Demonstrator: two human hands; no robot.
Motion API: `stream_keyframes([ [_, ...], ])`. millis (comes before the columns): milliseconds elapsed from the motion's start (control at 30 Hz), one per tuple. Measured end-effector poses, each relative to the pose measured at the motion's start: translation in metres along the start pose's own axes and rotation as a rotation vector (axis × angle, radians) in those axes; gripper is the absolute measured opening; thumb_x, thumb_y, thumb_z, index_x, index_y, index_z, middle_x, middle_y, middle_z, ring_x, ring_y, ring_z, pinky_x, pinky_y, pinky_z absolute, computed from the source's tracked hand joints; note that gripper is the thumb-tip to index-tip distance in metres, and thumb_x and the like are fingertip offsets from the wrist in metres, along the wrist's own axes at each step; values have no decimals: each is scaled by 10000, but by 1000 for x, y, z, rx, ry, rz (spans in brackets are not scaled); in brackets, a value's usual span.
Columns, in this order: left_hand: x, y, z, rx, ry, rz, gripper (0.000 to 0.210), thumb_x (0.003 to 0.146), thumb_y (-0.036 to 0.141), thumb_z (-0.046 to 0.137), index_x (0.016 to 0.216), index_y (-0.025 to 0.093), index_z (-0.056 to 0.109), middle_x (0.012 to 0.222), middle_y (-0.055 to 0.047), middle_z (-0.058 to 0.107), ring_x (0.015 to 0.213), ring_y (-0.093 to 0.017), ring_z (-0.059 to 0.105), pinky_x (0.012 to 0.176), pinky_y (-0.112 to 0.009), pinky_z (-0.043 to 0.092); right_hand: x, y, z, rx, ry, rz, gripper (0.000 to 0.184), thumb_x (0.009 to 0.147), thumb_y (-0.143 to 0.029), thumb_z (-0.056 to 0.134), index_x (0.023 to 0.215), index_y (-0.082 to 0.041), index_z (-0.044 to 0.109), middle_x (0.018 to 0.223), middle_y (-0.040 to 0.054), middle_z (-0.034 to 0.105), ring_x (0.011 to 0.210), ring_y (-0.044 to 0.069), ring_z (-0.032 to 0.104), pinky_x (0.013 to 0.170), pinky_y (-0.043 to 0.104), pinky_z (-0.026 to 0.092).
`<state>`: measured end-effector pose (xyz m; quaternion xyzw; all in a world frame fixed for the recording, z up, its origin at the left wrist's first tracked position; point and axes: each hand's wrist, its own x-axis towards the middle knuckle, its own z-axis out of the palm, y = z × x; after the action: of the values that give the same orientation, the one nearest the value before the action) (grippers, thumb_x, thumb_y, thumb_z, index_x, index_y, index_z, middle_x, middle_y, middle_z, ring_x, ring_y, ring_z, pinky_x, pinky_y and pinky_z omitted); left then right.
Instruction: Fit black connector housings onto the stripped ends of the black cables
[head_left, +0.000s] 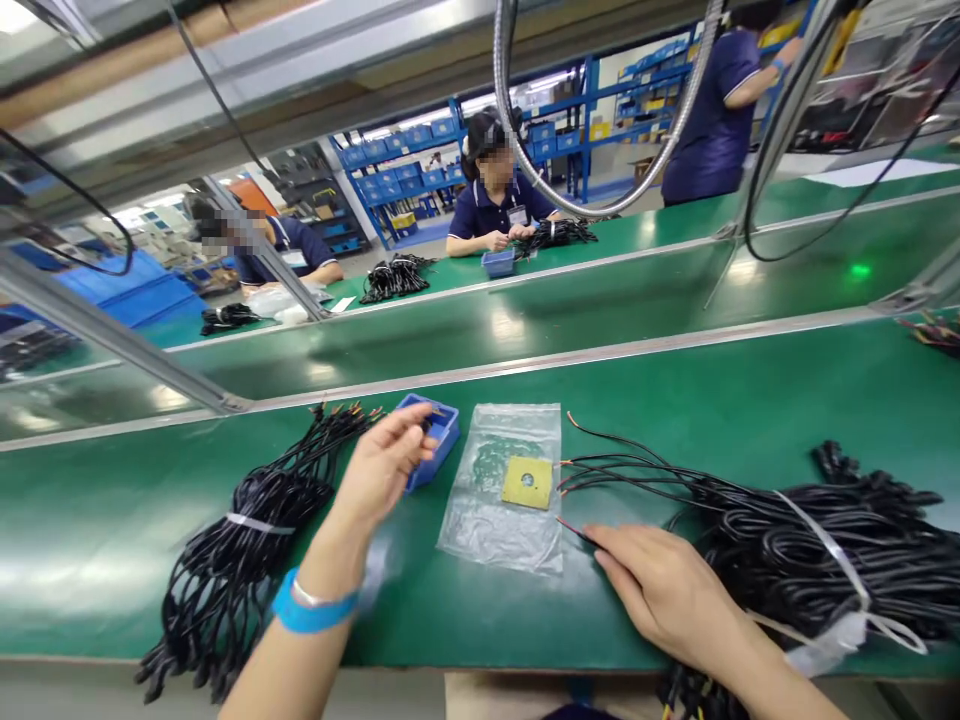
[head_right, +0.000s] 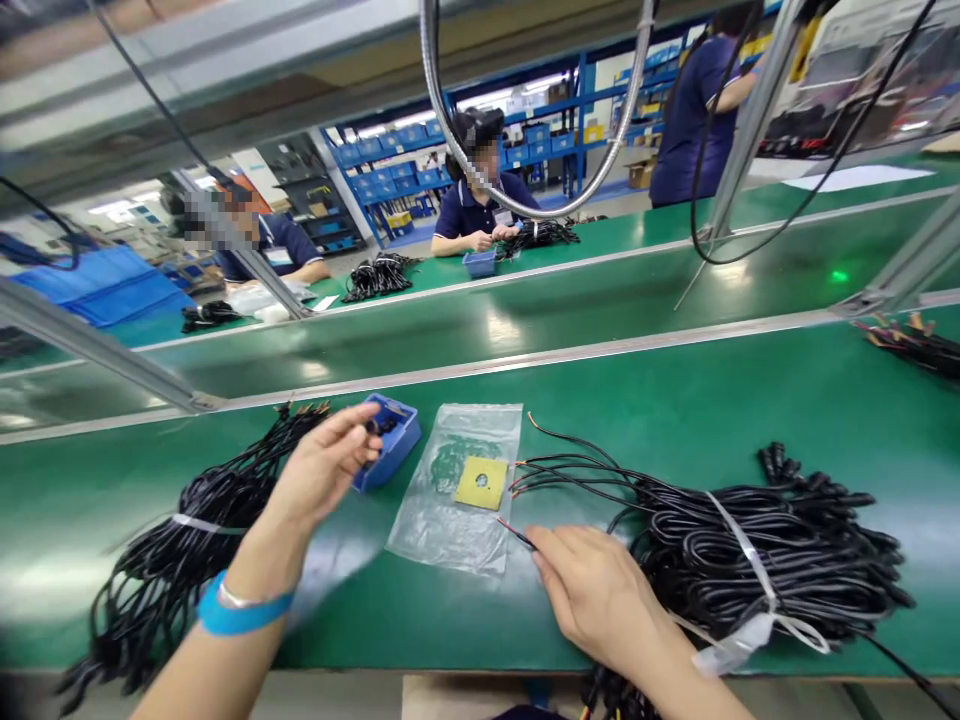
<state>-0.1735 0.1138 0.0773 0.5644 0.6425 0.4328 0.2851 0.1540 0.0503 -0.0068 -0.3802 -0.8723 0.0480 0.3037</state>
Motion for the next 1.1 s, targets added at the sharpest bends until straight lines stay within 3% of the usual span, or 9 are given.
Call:
stream_keyframes([
  [67, -25, 10, 10, -542, -143, -127, 389, 714, 399, 798, 975, 137, 679, 727, -24, 687, 612, -121, 660, 591, -217, 558, 0, 2, 4, 13, 6, -6, 269, 970, -191, 409, 1112, -181, 637, 895, 60, 742, 746, 179, 698, 669, 290, 545],
  [133, -44, 17, 23, -789, -284, -241, 385, 618, 348, 893, 869, 134, 694, 724, -13, 687, 595, -100, 669, 558, -178, 547, 0, 4, 8, 18, 13, -7, 267, 972, -200, 404, 1095, -190, 640, 899, 56, 741, 729, 175, 693, 648, 287, 537],
  [333, -52, 24, 44, -965, -507, -333, 281, 636, 184, 873, 773, 147, 631, 779, -31, 751, 636, -121, 716, 586, -187, 570, -2, 4, 9, 29, -43, 12, 278, 983, -215, 374, 1085, -201, 632, 868, 48, 724, 732, 185, 685, 653, 303, 525],
  [433, -45, 20, 49, -858, -527, -292, 269, 632, 168, 849, 779, 155, 625, 833, -49, 773, 728, -151, 730, 663, -217, 571, -1, 2, 7, 40, -98, 67, 288, 977, -204, 370, 1086, -205, 636, 880, 54, 716, 775, 198, 685, 695, 319, 524],
  [567, -36, 10, 62, -348, -520, -41, 274, 736, 270, 712, 978, 145, 681, 918, -112, 772, 848, -209, 720, 762, -302, 557, 0, 0, 6, 60, -112, 94, 279, 968, -206, 385, 1050, -212, 652, 870, 56, 712, 786, 196, 678, 727, 316, 515],
  [667, -29, 8, 75, -87, -508, 74, 224, 753, 243, 632, 921, 121, 716, 1008, -151, 738, 807, -218, 700, 716, -334, 556, 0, 0, 6, 72, -101, 91, 276, 964, -201, 390, 1039, -214, 656, 859, 55, 708, 778, 191, 674, 722, 310, 510],
  [800, -21, 15, 91, 169, -483, 186, 209, 716, 115, 602, 864, 159, 743, 921, -90, 713, 757, -196, 656, 720, -328, 528, -1, 0, 7, 67, -103, 86, 266, 966, -211, 394, 1034, -209, 651, 857, 55, 703, 765, 205, 673, 702, 327, 511],
  [967, -18, 25, 107, 437, -477, 278, 394, 699, 26, 580, 1036, 204, 682, 839, -49, 729, 866, -255, 664, 834, -377, 496, 0, 0, 7, 88, -92, 97, 241, 961, -216, 413, 1005, -219, 650, 821, 42, 698, 733, 213, 670, 683, 341, 516],
  [1100, -18, 29, 113, 510, -453, 268, 383, 718, 37, 588, 1052, 217, 635, 831, -41, 731, 892, -255, 679, 823, -355, 508, 1, -1, 4, 131, 30, 50, 252, 968, -198, 426, 1142, -190, 608, 900, 51, 726, 752, 195, 683, 694, 320, 522],
])
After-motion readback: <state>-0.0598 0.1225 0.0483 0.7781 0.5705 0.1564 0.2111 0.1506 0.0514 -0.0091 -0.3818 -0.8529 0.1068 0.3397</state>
